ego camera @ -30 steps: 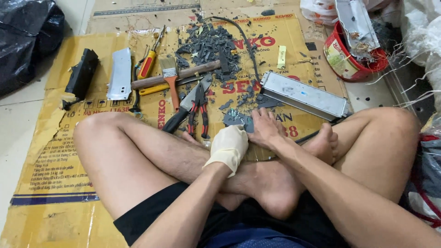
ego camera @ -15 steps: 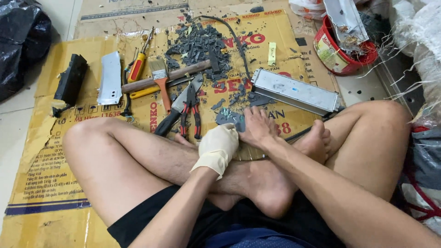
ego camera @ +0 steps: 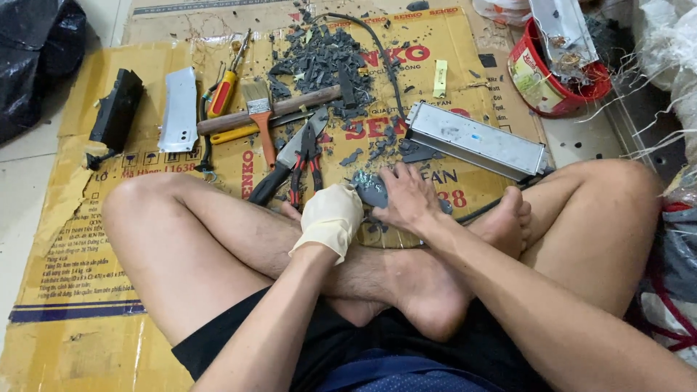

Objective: A person sitting on the floor uses a small tool to scrape material off an electronic circuit board.

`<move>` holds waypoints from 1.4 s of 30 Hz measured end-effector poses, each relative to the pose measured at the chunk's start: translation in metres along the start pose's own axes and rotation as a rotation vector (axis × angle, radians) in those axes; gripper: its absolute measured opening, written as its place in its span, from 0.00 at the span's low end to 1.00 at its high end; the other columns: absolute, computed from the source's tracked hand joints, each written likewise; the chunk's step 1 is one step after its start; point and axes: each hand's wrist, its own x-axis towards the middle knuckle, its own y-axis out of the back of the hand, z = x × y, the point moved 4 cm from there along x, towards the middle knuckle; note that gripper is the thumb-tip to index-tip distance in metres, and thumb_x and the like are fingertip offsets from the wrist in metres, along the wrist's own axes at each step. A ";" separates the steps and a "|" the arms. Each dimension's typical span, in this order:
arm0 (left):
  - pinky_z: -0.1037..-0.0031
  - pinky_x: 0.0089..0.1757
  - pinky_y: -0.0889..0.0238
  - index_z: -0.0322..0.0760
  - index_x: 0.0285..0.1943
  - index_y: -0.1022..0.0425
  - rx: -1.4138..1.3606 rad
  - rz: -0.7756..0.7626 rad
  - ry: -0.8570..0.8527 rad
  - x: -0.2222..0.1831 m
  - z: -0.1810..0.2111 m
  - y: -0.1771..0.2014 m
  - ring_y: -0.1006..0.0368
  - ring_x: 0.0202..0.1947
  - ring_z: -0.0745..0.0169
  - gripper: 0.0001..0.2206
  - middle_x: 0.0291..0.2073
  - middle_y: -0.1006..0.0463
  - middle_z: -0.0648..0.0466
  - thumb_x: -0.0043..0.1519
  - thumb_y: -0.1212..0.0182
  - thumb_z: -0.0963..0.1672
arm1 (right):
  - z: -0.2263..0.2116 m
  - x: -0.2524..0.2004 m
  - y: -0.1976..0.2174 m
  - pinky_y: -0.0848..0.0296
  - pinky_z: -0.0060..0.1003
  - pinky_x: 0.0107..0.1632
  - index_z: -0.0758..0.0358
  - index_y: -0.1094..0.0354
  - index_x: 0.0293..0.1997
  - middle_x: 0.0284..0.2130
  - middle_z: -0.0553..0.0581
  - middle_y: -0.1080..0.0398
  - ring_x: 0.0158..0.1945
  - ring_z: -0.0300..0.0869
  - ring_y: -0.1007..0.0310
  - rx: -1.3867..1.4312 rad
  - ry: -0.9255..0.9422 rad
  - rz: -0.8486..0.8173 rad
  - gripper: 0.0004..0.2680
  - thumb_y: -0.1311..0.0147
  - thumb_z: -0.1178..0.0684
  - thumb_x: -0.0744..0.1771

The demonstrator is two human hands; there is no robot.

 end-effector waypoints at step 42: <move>0.44 0.53 0.33 0.55 0.57 0.23 0.032 0.069 -0.032 0.014 0.005 0.003 0.24 0.57 0.43 0.18 0.51 0.18 0.49 0.69 0.63 0.49 | 0.007 0.035 -0.036 0.23 0.53 0.51 0.49 0.37 0.59 0.46 0.56 0.37 0.54 0.58 0.29 0.056 0.072 0.177 0.21 0.39 0.43 0.61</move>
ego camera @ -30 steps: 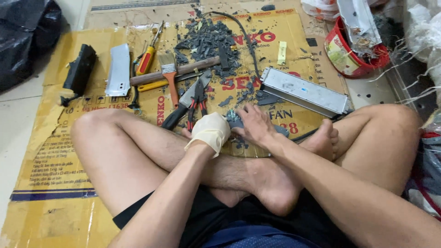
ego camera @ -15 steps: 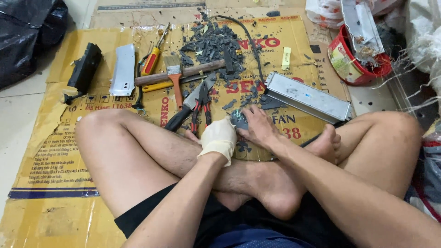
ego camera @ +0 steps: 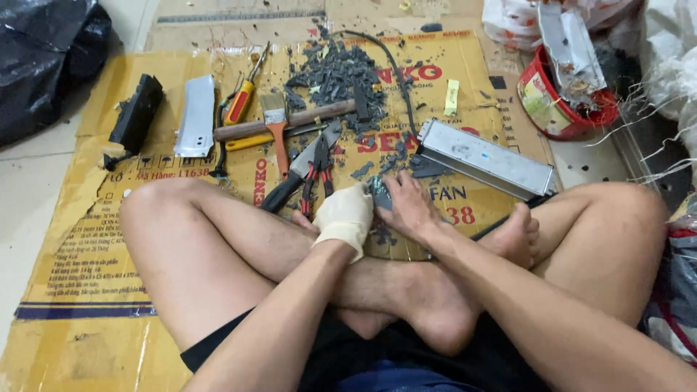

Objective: A person sitting on the floor uses a small tool to scrape material off an electronic circuit board.

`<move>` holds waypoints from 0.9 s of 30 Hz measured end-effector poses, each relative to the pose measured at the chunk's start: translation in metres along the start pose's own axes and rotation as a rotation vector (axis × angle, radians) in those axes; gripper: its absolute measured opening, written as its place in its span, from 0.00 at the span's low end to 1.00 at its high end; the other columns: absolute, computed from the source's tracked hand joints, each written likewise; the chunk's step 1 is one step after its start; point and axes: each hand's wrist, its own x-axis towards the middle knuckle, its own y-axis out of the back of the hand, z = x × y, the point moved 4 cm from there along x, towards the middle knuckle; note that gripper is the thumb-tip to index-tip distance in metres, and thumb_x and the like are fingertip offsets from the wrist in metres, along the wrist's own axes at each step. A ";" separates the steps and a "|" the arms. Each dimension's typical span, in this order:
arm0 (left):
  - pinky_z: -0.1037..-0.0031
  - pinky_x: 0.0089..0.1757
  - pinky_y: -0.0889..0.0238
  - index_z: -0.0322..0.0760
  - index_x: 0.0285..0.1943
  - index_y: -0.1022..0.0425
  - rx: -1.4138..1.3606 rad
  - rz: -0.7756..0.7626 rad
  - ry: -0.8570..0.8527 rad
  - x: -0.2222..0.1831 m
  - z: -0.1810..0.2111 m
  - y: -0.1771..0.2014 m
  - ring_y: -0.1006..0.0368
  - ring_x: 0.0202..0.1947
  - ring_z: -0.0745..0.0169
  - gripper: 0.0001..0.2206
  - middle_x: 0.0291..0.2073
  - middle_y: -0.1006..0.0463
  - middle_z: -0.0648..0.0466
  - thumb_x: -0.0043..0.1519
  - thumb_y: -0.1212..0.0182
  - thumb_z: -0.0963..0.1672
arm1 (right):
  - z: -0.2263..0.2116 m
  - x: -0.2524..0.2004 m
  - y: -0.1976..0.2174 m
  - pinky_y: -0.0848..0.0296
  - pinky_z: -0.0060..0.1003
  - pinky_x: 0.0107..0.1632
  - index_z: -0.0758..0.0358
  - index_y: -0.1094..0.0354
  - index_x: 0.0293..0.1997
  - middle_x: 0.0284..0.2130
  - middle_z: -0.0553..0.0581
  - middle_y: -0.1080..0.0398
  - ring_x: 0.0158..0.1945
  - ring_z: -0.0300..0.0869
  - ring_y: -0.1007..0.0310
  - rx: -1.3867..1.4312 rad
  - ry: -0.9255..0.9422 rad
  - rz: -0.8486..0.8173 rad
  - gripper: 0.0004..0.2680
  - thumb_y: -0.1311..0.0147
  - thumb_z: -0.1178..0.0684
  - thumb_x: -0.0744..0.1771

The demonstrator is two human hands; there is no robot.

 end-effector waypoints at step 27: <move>0.48 0.52 0.31 0.39 0.52 0.19 0.139 -0.039 -0.114 -0.024 0.013 -0.014 0.24 0.55 0.45 0.18 0.48 0.17 0.49 0.67 0.58 0.44 | 0.000 -0.002 0.002 0.23 0.56 0.53 0.45 0.40 0.61 0.50 0.55 0.40 0.52 0.59 0.26 -0.039 -0.004 -0.195 0.25 0.33 0.44 0.59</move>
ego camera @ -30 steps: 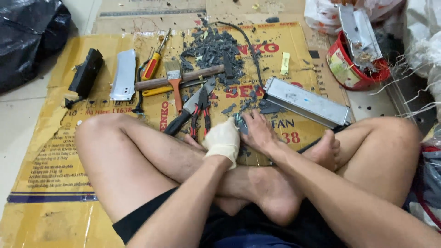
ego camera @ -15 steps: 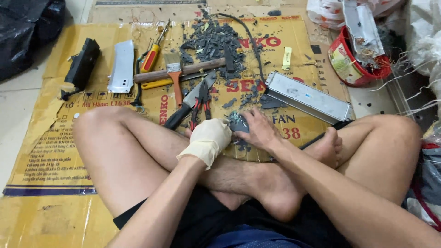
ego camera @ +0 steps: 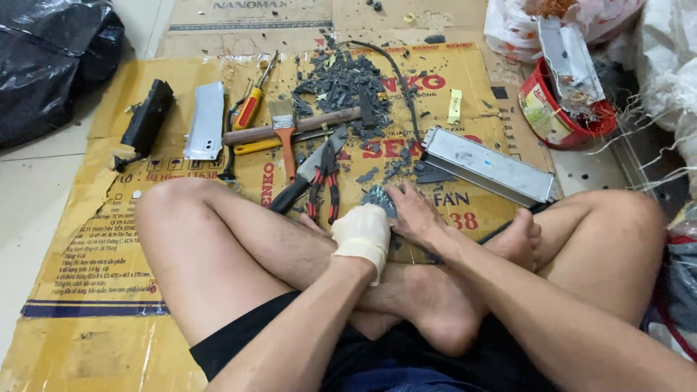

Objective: A person sitting on the floor uses a small tool to scrape material off an electronic circuit board.

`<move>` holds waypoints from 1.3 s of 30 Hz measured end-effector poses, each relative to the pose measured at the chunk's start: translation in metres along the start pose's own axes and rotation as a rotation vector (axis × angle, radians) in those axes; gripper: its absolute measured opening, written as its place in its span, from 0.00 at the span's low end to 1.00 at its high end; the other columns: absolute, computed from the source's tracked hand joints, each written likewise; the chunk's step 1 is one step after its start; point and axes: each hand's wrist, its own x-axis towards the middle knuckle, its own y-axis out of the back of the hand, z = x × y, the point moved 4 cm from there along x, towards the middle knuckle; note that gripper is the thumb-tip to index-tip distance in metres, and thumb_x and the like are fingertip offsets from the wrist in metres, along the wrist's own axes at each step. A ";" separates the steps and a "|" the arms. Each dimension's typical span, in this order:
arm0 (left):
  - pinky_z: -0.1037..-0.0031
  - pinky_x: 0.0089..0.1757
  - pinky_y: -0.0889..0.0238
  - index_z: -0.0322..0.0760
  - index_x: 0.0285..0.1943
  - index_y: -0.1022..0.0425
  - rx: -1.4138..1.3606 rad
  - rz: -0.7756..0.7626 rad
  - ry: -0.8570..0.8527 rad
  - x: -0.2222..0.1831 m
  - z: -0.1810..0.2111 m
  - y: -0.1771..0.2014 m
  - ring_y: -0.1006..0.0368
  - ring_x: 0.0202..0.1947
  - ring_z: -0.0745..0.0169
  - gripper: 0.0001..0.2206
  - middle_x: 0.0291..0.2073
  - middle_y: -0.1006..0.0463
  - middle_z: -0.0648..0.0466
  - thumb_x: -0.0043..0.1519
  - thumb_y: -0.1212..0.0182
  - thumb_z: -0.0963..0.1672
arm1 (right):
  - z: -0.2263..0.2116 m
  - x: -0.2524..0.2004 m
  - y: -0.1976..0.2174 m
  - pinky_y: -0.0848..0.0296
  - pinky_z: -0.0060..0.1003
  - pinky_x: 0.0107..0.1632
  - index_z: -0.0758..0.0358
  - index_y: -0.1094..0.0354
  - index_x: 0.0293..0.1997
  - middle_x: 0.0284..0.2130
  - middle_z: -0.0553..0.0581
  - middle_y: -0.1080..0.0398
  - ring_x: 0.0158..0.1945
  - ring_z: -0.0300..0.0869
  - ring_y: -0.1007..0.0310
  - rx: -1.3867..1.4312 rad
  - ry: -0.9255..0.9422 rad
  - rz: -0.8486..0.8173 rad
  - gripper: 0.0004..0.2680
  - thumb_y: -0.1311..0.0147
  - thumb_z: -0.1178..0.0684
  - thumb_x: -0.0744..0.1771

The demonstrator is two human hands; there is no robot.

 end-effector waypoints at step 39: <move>0.57 0.56 0.32 0.61 0.58 0.22 -0.174 -0.052 0.050 0.037 -0.046 -0.007 0.24 0.56 0.49 0.19 0.50 0.17 0.56 0.64 0.58 0.51 | -0.009 -0.010 0.012 0.30 0.56 0.55 0.47 0.40 0.63 0.50 0.56 0.39 0.54 0.58 0.27 0.071 -0.067 0.058 0.27 0.39 0.34 0.60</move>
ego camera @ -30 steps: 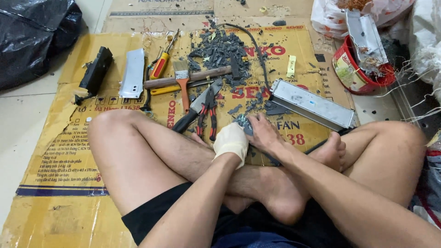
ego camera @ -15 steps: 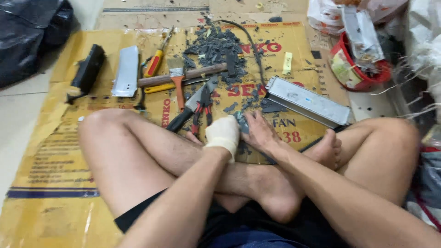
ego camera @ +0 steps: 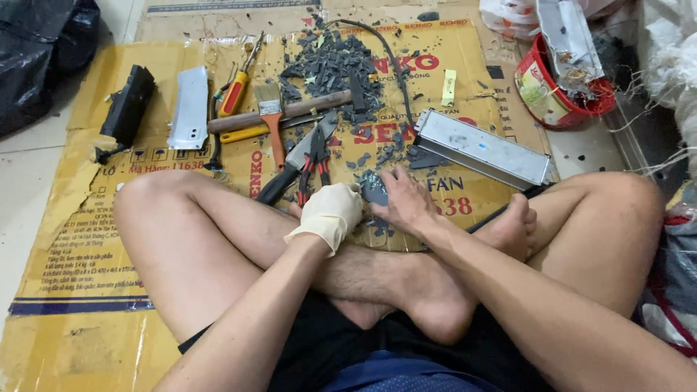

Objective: A person sitting on the floor uses a small tool to scrape material off an electronic circuit board.

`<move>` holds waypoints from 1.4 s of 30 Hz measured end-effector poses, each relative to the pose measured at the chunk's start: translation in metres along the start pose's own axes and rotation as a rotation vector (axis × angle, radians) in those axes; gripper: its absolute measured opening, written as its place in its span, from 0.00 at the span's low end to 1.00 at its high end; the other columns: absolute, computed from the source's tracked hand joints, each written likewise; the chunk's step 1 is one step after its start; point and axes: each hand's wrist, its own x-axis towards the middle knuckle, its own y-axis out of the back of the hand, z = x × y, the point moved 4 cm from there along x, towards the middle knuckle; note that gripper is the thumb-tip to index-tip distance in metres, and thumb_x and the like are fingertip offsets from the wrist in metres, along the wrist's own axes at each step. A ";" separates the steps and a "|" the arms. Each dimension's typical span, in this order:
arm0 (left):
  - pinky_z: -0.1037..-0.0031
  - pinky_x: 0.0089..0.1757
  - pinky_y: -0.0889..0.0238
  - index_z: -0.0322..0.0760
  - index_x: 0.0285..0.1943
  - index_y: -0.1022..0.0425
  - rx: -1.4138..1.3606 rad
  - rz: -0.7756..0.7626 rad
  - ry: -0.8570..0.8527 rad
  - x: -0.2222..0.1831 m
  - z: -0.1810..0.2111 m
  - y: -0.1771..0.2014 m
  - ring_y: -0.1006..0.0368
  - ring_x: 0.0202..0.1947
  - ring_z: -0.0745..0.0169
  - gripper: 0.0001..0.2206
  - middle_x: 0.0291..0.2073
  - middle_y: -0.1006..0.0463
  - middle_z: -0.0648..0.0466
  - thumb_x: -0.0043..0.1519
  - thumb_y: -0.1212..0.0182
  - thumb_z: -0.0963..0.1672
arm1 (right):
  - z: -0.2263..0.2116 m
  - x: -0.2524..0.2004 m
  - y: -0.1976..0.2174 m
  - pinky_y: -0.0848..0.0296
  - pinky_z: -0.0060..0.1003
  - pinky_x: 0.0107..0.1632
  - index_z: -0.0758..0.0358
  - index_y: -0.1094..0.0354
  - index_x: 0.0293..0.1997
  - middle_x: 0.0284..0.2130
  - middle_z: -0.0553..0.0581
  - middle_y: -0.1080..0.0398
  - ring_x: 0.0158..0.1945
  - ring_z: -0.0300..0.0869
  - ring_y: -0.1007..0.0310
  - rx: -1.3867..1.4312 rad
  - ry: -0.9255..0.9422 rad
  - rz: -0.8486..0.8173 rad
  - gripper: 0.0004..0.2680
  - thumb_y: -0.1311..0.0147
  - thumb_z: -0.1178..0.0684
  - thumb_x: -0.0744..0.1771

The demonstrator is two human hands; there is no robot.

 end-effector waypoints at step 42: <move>0.57 0.61 0.37 0.55 0.64 0.27 -0.363 0.158 0.118 -0.027 -0.002 0.035 0.28 0.61 0.46 0.23 0.56 0.20 0.46 0.64 0.60 0.54 | -0.031 0.036 -0.023 0.24 0.50 0.45 0.58 0.30 0.45 0.42 0.58 0.33 0.52 0.56 0.28 -0.173 0.543 0.119 0.11 0.42 0.49 0.61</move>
